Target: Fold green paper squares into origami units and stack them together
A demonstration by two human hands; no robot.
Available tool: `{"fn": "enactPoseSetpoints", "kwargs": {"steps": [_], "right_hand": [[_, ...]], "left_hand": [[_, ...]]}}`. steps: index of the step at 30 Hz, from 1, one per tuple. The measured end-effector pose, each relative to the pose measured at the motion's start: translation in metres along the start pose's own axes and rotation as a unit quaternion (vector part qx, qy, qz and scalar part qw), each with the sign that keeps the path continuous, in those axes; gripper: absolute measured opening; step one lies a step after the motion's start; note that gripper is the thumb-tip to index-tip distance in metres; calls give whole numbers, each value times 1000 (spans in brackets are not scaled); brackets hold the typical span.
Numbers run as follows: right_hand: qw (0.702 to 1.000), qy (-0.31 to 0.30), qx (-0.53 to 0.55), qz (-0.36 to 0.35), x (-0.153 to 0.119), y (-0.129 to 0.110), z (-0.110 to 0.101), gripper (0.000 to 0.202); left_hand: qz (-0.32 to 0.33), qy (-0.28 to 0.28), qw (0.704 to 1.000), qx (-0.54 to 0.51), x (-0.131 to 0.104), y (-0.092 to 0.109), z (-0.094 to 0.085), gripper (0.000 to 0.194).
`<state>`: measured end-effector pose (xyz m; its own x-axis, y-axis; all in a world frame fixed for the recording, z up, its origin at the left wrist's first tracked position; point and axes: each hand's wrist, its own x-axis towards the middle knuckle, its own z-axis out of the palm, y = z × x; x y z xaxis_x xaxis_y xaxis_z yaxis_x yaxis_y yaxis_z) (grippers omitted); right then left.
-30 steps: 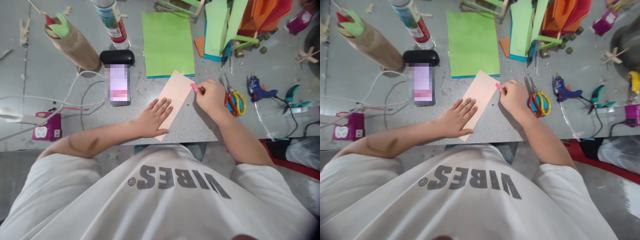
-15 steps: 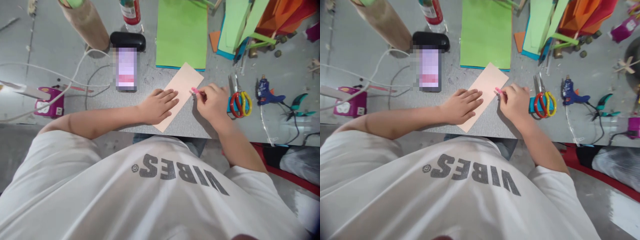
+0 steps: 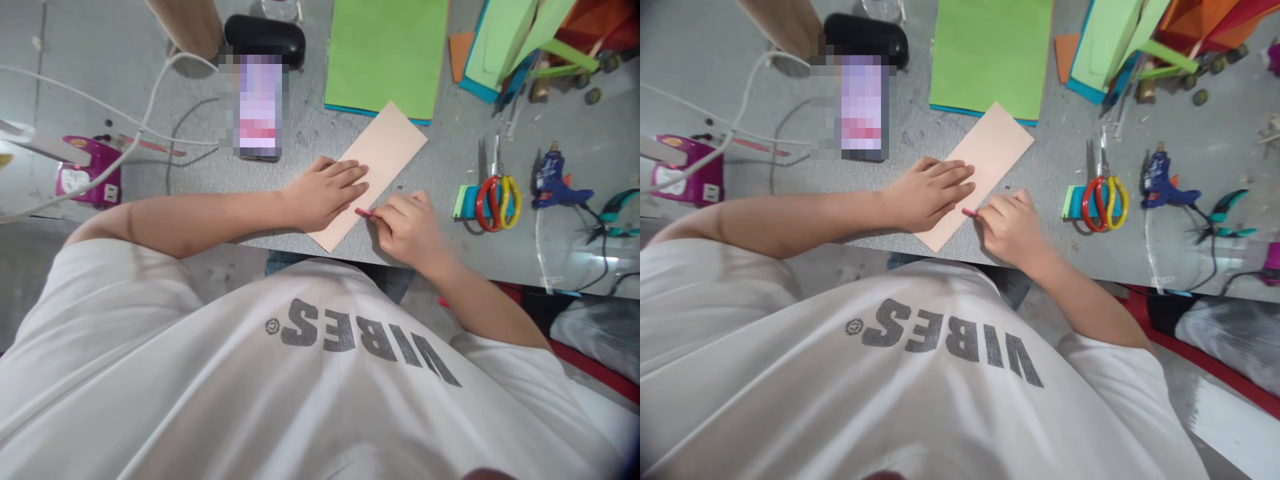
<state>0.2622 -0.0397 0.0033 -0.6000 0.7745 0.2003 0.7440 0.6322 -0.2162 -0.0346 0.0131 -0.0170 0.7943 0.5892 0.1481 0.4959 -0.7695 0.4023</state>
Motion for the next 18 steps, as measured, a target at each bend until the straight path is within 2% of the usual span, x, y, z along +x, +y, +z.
{"fn": "enactPoseSetpoints", "kwargs": {"steps": [7,10,18], "right_hand": [[992,38,38,-118,-5,-47,8,37],[987,60,24,-149,-7,-62,9,39],[976,63,43,-206,-9,-66,9,37]], "left_hand": [[-5,-6,1000,3,0,-1,2,69],[-7,-6,1000,2,1,-2,4,69],[0,-7,1000,-12,-1,0,3,72]]}}
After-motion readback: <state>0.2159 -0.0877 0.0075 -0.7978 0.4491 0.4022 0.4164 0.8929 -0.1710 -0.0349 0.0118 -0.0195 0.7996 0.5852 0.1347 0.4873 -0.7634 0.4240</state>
